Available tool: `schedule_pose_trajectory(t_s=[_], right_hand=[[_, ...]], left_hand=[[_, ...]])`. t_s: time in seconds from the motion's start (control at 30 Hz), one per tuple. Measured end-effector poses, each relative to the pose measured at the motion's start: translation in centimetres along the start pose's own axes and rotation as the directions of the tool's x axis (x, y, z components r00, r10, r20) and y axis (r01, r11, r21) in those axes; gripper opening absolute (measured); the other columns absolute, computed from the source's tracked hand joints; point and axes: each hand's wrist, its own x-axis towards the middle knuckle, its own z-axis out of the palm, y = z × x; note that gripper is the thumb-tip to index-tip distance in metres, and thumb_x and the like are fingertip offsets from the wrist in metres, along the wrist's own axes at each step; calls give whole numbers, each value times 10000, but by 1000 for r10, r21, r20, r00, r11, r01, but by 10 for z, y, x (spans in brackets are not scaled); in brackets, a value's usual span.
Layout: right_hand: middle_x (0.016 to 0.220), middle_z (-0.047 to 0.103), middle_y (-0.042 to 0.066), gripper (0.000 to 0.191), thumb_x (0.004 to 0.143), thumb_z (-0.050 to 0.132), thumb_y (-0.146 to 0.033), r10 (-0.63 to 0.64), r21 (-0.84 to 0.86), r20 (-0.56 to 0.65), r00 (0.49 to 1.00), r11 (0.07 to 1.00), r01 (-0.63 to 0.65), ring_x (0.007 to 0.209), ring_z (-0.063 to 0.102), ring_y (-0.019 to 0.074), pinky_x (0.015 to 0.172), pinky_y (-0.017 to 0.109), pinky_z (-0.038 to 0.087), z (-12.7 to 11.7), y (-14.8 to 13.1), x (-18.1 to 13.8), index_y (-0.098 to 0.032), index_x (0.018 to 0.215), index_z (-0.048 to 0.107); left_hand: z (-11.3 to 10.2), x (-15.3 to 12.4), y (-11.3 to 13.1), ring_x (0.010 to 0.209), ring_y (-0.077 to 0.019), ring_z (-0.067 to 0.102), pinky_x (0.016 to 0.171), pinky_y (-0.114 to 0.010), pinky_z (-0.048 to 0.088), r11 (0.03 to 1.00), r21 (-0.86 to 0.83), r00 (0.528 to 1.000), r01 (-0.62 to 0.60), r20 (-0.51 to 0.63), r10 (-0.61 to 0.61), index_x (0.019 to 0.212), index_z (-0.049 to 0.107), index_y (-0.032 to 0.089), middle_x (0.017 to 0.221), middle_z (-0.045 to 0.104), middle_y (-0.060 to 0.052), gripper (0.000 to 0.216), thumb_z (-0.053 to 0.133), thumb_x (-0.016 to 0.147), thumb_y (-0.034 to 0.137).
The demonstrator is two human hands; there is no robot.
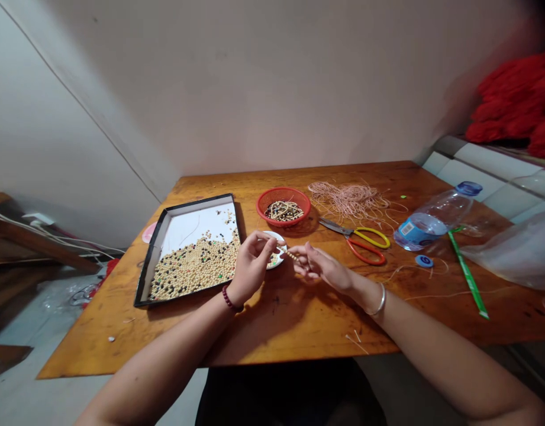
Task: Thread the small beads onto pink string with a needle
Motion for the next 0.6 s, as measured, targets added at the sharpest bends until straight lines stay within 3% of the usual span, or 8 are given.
schedule_pose_trajectory(t_s=[0.07,0.17,0.4,0.6], right_hand=[[578,338,-51,634,852,325,-710,12,-27,-8,1000,1000,-13,461,233,81,427,228,187,0,1,1,-152,978,598],[574,251,-70,592,853,339,-697,-1,-32,-57,998,999,-1,457,164,75,432,237,133,0,3,2,-156,861,580],[552,308,-63,459,843,477,-605,-86,-210,-155,984,976,53,476,251,85,449,237,177,0,6,5,-158,807,578],[580,367,-40,418,880,443,-553,-166,-293,-201,965,951,102,535,324,107,494,242,258,1,10,6,-170,772,568]], left_hand=[[0,1,0,704,-144,643,577,-237,501,1000,1,1000,0,-18,0,812,557,172,866,712,-82,242,625,841,403],[0,2,1,726,-153,655,586,-241,507,1000,17,999,-10,-46,11,806,558,171,862,714,-88,242,631,837,400],[1,0,-1,749,-149,661,600,-237,504,997,61,996,-38,-77,42,821,565,165,902,716,-94,217,616,854,374],[2,-1,-4,750,-150,660,592,-231,498,997,76,995,-27,-94,34,818,556,165,911,717,-98,219,614,855,373]])
